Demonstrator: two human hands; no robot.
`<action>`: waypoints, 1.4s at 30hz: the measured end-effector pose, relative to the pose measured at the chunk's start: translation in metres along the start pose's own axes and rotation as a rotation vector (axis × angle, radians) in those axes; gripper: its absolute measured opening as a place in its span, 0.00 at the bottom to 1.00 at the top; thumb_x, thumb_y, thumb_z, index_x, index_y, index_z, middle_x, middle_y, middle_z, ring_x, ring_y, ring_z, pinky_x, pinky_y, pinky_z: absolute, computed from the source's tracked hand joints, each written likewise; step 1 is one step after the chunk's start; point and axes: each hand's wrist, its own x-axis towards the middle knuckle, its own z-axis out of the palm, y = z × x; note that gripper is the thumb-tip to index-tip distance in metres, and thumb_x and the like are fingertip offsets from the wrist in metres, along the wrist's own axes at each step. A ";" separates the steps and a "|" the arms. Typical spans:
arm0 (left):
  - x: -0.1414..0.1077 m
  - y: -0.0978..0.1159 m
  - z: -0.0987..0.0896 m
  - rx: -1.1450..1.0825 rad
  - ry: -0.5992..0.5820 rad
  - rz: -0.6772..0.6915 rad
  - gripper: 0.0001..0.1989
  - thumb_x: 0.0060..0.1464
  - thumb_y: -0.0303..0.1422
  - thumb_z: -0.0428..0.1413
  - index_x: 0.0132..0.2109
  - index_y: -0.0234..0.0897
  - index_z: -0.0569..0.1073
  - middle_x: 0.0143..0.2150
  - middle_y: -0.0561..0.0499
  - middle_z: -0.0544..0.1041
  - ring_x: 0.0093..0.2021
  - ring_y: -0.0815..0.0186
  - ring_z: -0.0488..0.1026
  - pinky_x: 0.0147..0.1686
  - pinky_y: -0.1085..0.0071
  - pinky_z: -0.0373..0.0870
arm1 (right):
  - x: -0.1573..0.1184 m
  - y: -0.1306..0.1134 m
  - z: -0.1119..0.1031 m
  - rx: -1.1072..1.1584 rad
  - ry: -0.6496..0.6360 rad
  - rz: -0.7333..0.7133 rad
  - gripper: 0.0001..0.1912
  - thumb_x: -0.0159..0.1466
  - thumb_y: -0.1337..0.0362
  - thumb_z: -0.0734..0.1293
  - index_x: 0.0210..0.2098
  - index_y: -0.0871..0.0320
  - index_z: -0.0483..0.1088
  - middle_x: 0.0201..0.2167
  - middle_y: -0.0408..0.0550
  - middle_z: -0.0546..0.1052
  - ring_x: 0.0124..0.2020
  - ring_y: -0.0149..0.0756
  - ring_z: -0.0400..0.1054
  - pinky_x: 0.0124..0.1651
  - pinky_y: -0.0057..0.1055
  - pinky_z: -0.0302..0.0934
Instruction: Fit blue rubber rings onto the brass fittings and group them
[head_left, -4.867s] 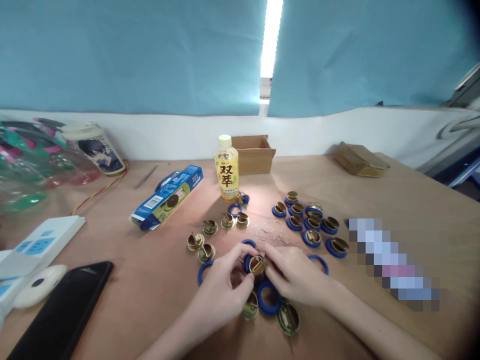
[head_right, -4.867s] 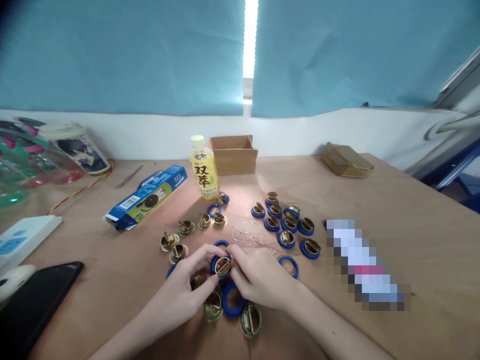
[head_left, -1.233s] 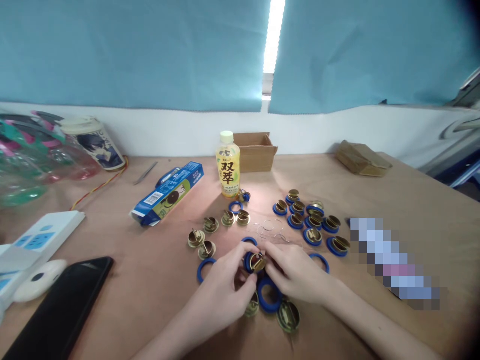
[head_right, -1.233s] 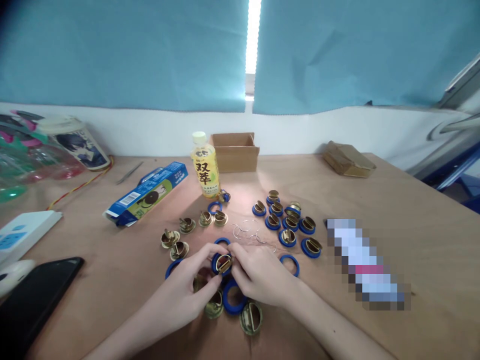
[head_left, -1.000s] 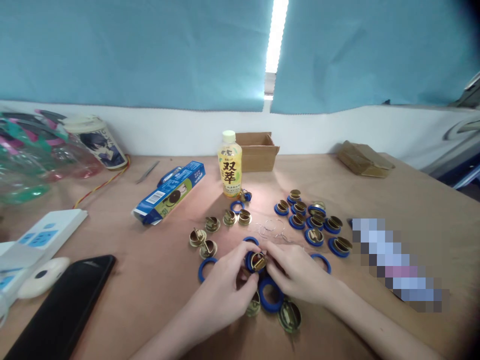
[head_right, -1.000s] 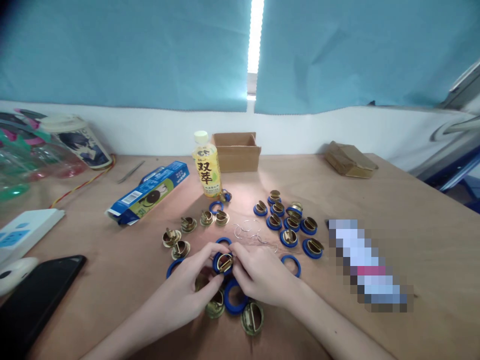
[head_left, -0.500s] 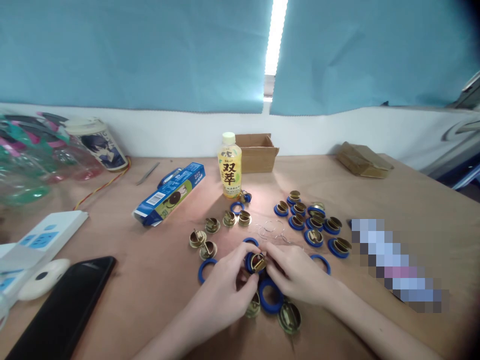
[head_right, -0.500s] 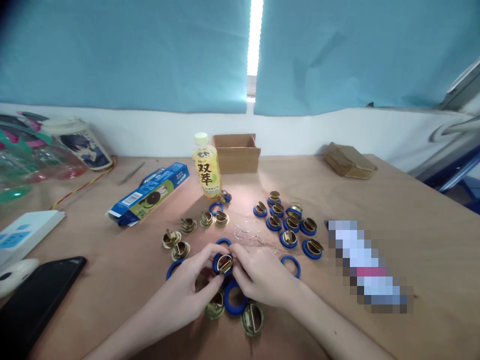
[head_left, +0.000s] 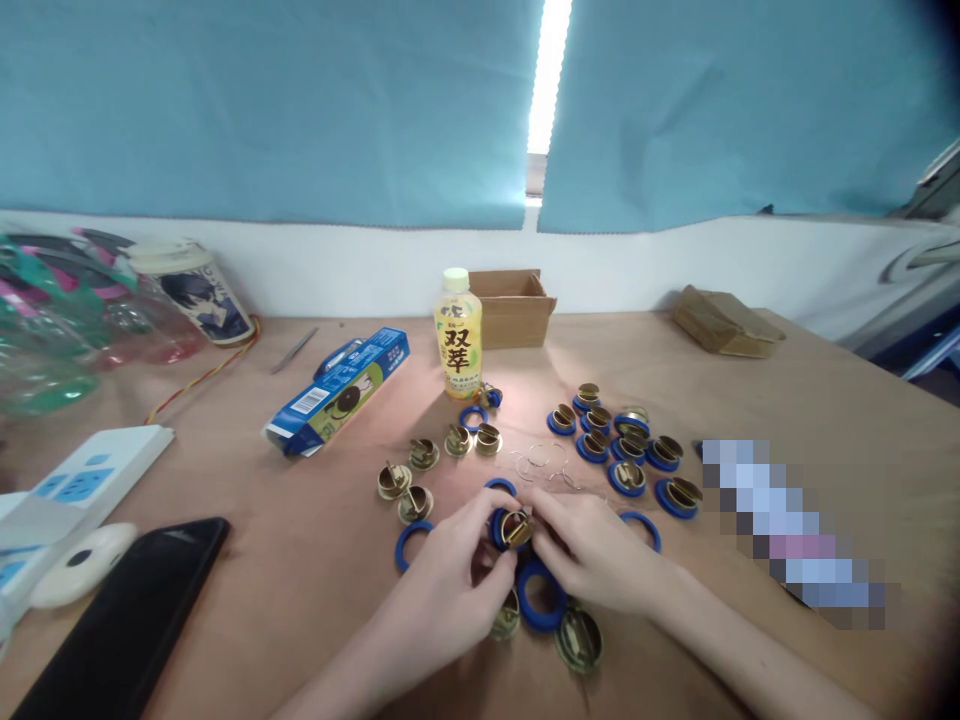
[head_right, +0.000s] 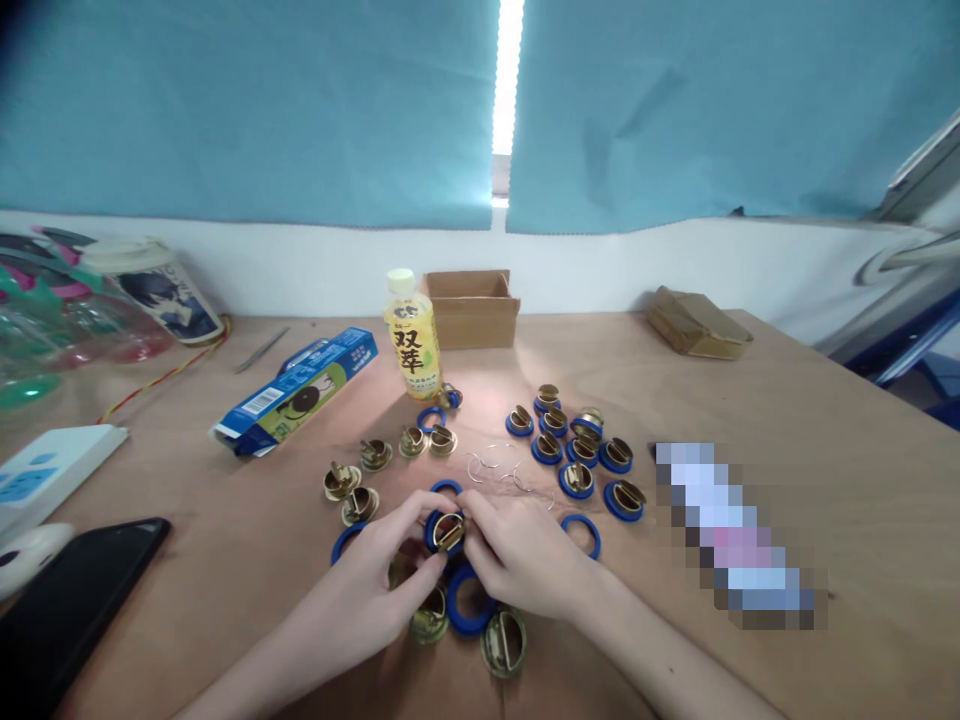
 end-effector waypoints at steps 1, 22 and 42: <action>0.000 0.000 0.000 0.000 -0.001 0.002 0.13 0.58 0.22 0.50 0.48 0.42 0.66 0.41 0.53 0.74 0.41 0.64 0.75 0.40 0.68 0.72 | 0.000 0.000 0.000 -0.004 0.003 -0.002 0.08 0.67 0.68 0.57 0.44 0.58 0.64 0.33 0.48 0.77 0.32 0.39 0.71 0.31 0.33 0.54; -0.001 0.000 0.001 -0.003 0.000 -0.007 0.13 0.58 0.23 0.50 0.48 0.43 0.67 0.40 0.53 0.73 0.40 0.64 0.75 0.39 0.69 0.72 | 0.001 -0.001 0.000 -0.029 0.019 0.001 0.09 0.67 0.68 0.56 0.44 0.58 0.65 0.31 0.48 0.77 0.30 0.39 0.70 0.29 0.33 0.53; 0.000 0.003 -0.001 0.011 0.007 -0.003 0.14 0.58 0.23 0.50 0.50 0.41 0.68 0.41 0.51 0.75 0.39 0.63 0.75 0.40 0.67 0.73 | 0.000 -0.001 0.000 -0.017 0.020 -0.008 0.10 0.67 0.68 0.56 0.45 0.58 0.65 0.33 0.49 0.77 0.31 0.40 0.71 0.31 0.33 0.56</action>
